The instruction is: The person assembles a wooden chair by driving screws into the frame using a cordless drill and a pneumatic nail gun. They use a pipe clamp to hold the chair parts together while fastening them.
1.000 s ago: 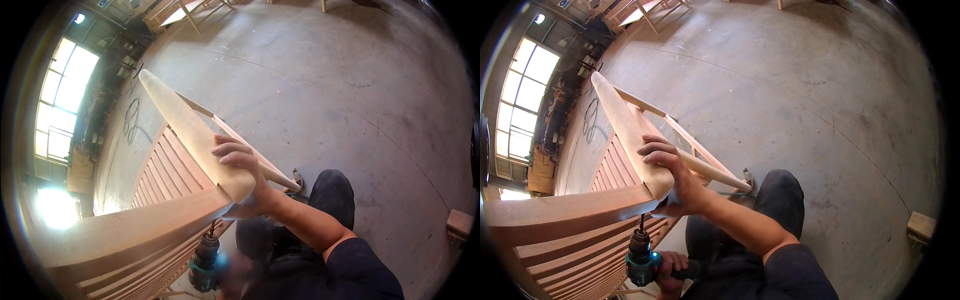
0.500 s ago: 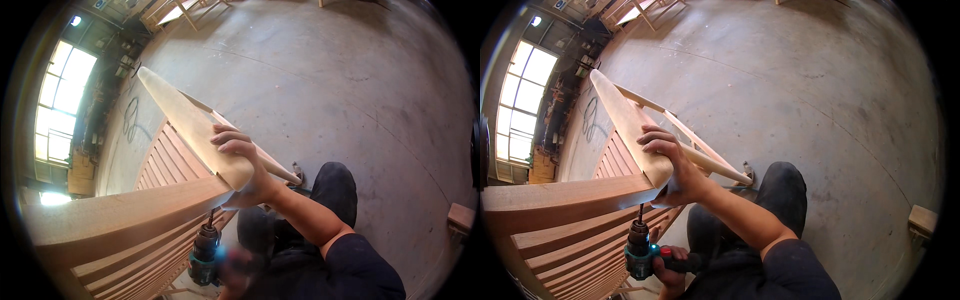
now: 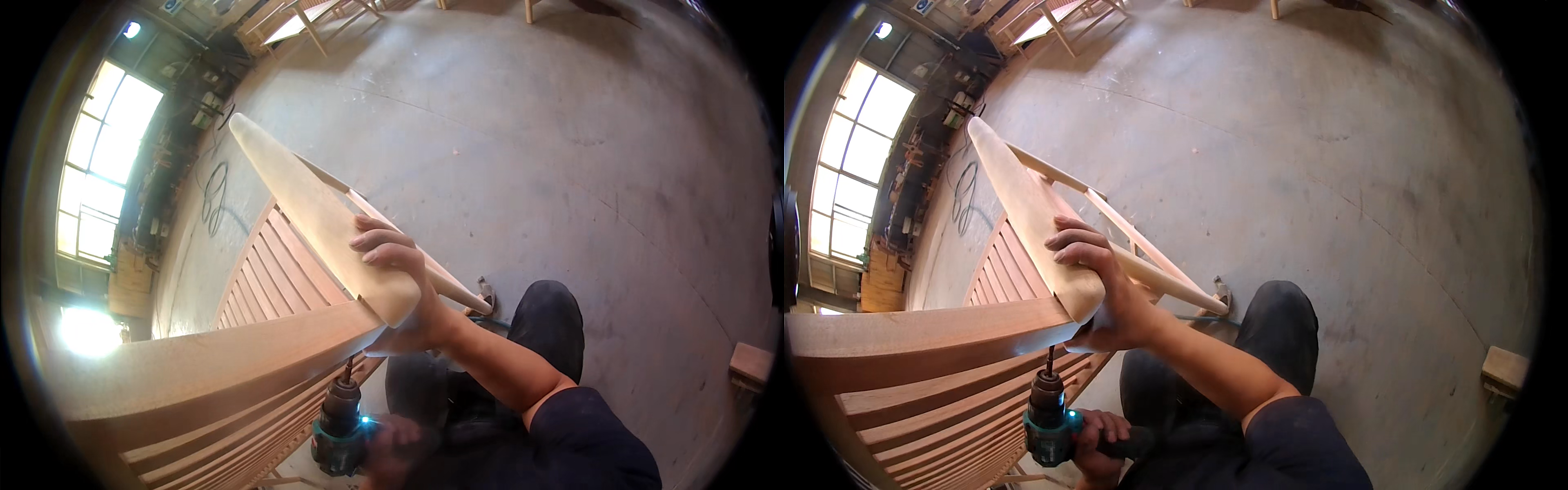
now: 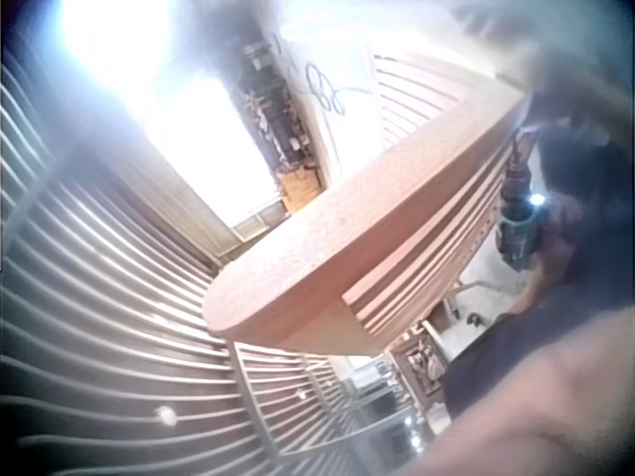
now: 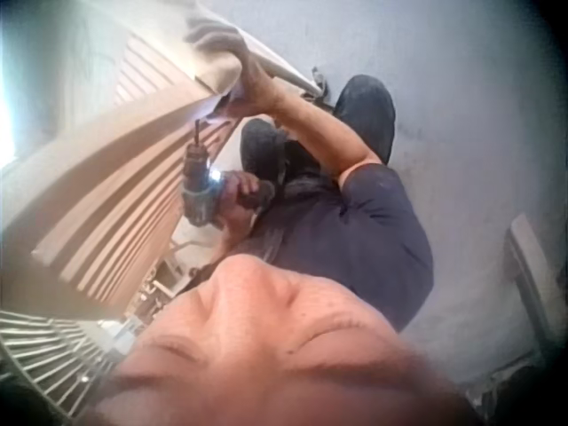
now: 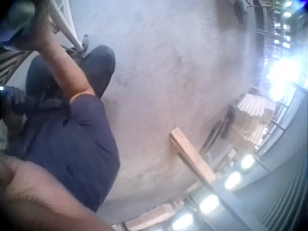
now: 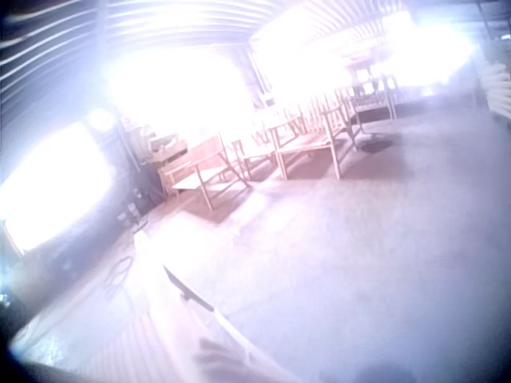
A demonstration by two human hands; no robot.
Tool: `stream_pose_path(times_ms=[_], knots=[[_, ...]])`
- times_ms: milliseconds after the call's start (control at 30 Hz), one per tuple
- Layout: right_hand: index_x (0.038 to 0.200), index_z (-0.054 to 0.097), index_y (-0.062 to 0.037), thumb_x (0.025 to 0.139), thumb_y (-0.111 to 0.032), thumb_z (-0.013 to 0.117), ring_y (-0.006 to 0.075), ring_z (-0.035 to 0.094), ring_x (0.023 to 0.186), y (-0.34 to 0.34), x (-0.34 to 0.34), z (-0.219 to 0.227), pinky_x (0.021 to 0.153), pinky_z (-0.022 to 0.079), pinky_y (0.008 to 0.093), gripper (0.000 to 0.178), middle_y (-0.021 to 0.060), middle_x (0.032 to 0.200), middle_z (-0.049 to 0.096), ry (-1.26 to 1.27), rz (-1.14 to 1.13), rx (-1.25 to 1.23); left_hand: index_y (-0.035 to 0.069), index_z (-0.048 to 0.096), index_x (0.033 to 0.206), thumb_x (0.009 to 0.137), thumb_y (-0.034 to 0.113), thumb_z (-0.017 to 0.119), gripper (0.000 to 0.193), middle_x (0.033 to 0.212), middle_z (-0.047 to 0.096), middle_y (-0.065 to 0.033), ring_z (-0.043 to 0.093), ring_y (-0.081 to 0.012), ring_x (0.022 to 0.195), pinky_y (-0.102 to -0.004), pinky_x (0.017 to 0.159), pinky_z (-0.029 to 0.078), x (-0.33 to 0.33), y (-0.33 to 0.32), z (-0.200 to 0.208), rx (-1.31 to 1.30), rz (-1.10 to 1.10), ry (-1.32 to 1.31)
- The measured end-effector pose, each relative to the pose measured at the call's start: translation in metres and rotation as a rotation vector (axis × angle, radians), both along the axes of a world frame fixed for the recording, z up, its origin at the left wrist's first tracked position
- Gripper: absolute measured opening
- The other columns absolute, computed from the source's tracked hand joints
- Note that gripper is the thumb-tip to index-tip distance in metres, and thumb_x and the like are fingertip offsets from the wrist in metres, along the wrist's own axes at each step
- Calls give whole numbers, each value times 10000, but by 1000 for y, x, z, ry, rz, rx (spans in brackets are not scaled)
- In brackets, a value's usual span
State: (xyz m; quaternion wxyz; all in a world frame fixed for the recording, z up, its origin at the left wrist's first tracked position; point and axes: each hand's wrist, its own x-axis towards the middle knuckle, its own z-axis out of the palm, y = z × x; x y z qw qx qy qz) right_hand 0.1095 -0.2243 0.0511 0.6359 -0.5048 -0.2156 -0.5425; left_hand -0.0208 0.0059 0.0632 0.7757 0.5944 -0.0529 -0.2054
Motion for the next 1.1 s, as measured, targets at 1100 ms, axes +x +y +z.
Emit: stream_pose_path(times_ms=[1100], knots=[[1280, 425, -115, 585, -148, 934, 434, 405, 1386, 1, 1, 2, 1173, 297, 578, 861, 162, 1318, 526, 32, 8, 14, 65, 565, 980, 909, 299, 644, 258, 653, 527, -53, 586, -239, 624, -421, 720, 505, 8, 3, 1, -129, -83, 90]])
